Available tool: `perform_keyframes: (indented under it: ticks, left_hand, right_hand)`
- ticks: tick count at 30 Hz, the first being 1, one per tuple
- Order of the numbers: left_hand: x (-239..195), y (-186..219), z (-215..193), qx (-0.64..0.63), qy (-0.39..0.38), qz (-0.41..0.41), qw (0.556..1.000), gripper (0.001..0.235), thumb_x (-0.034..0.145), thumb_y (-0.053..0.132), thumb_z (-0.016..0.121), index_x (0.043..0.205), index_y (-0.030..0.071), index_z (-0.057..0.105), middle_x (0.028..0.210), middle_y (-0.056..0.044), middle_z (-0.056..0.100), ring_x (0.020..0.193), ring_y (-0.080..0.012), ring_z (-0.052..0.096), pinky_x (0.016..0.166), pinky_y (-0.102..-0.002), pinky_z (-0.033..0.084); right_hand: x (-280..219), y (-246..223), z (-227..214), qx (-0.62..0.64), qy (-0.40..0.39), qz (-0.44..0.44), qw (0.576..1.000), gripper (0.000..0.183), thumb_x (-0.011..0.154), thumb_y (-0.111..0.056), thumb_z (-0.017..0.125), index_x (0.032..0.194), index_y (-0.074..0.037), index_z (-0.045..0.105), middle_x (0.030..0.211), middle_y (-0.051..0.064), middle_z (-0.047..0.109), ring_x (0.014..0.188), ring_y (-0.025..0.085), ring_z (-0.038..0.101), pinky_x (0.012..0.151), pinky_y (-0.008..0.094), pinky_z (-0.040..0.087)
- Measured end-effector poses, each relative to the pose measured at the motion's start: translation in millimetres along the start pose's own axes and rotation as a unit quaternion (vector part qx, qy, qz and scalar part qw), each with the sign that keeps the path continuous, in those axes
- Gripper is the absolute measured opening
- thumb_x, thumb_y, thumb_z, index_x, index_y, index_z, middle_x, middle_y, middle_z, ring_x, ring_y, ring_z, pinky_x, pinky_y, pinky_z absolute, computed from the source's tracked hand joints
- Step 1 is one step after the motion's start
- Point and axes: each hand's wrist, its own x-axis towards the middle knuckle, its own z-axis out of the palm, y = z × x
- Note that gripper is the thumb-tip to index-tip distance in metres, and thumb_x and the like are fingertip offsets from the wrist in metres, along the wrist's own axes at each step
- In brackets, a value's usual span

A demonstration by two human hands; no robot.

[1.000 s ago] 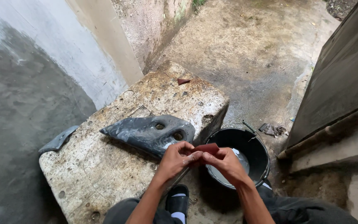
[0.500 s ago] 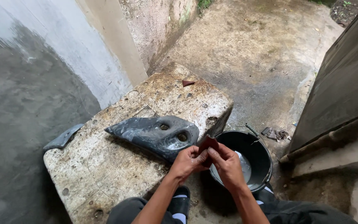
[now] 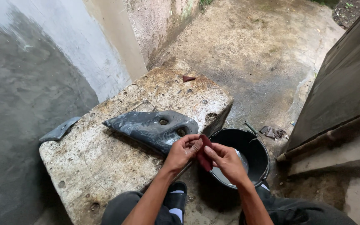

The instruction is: Wet-sanding a grey component using sandpaper and water from a bucket

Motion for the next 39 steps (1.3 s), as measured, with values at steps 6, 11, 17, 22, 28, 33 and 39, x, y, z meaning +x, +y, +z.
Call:
perform_keyframes:
  ticks: [6,11,17,22,28,33,39]
  left_hand:
    - [10,-16,-16,0.06,0.021,0.067,0.996,0.021,0.085,0.004,0.078,0.1,0.006,0.064,0.094,-0.009,0.066,0.083,-0.0178,0.063,0.076,-0.031,0.057]
    - [11,-12,-13,0.075,0.021,0.097,0.992,0.027,0.08,-0.003,0.078,0.101,0.006,0.064,0.095,-0.008,0.068,0.081,-0.017,0.065,0.075,-0.031,0.058]
    - [40,-5,-51,0.34,0.148,0.193,0.908,0.036,0.094,0.017,0.067,0.128,0.01,0.062,0.113,-0.011,0.072,0.105,-0.0273,0.072,0.092,-0.041,0.06]
    - [48,-5,-94,0.577,0.212,0.264,0.744,0.039,0.1,0.044,0.063,0.126,0.016,0.069,0.128,-0.01,0.067,0.132,-0.034,0.057,0.112,-0.055,0.04]
    - [85,-46,-117,0.671,0.21,0.163,0.692,0.067,0.098,0.064,0.031,0.149,0.024,0.048,0.163,-0.008,0.034,0.152,-0.0344,0.027,0.123,-0.063,0.005]
    - [83,-30,-101,0.659,0.249,0.191,0.684,0.055,0.091,0.049,0.056,0.138,0.022,0.06,0.147,-0.015,0.054,0.139,-0.0364,0.045,0.117,-0.073,0.018]
    - [84,-34,-103,0.685,0.243,0.172,0.665,0.061,0.09,0.05,0.053,0.145,0.024,0.054,0.156,-0.011,0.047,0.145,-0.0357,0.04,0.118,-0.069,0.018]
  right_hand:
    - [0,-1,-2,-0.074,-0.049,0.054,0.995,0.025,0.087,-0.017,0.078,0.094,0.007,0.081,0.075,0.01,0.074,0.061,0.013,0.06,0.058,0.023,0.047]
    - [6,25,6,0.02,-0.061,0.091,0.994,0.025,0.087,-0.007,0.075,0.105,0.01,0.077,0.088,0.017,0.078,0.074,0.018,0.069,0.067,0.025,0.055]
    - [33,73,-32,-0.13,0.147,-0.005,0.981,0.021,0.092,-0.016,0.073,0.11,-0.007,0.08,0.088,0.008,0.076,0.078,0.015,0.059,0.068,0.03,0.047]
    - [50,125,-26,-0.356,0.312,-0.179,0.862,0.033,0.089,0.002,0.068,0.119,-0.007,0.078,0.11,0.017,0.078,0.106,0.037,0.071,0.091,0.047,0.057]
    - [45,155,60,-0.444,0.212,-0.255,0.832,0.057,0.082,0.005,0.062,0.138,-0.004,0.061,0.142,0.012,0.063,0.132,0.028,0.06,0.116,0.038,0.043]
    - [31,167,93,-0.382,0.202,-0.274,0.859,0.054,0.102,-0.021,0.048,0.147,0.009,0.044,0.157,0.027,0.042,0.15,0.039,0.035,0.124,0.047,0.026]
    - [92,144,68,-0.378,0.256,-0.224,0.861,0.053,0.108,-0.02,0.034,0.149,0.014,0.037,0.162,0.026,0.03,0.154,0.034,0.025,0.127,0.048,0.016]
